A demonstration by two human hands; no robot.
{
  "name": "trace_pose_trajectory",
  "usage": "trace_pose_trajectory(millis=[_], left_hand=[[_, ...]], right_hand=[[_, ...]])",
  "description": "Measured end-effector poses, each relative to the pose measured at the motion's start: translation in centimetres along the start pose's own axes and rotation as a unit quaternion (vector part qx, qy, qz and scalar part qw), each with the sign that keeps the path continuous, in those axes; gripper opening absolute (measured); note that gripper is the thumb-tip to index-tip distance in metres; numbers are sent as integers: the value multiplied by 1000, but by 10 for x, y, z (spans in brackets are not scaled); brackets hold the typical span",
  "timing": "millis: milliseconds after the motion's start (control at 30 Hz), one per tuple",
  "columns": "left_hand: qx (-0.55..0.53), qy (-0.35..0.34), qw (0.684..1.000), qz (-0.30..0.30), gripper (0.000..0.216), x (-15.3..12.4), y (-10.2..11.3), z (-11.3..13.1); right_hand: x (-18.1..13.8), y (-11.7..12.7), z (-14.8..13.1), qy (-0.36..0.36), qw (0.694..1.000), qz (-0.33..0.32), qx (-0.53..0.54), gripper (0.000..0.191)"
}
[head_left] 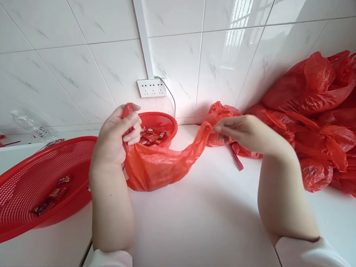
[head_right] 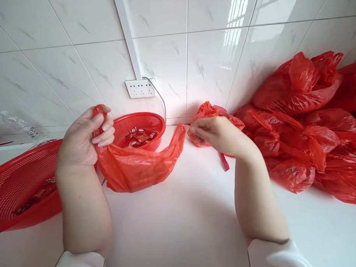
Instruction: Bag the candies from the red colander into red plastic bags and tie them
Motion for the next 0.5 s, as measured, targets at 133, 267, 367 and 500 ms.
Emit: trace_pose_trajectory(millis=[133, 267, 367, 500], left_hand=[[42, 57, 992, -102, 28, -9, -18, -6], [74, 50, 992, -89, 27, -17, -25, -3], [85, 45, 991, -88, 25, -19, -18, 0], [128, 22, 986, -106, 31, -24, -19, 0]], right_hand=[[3, 4, -36, 54, 979, 69, 185, 34], [0, -16, -38, 114, 990, 7, 85, 45], [1, -27, -18, 77, 996, -34, -18, 26], [3, -28, -15, 42, 997, 3, 65, 16]])
Point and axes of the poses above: each hand's wrist, its own x-axis towards the middle knuckle, its own y-axis out of the back of the hand, z = x × y, the point moved 2 cm from there along x, towards the middle knuckle, and after that the axes turned 12 degrees about z, right-handed, at the moved point
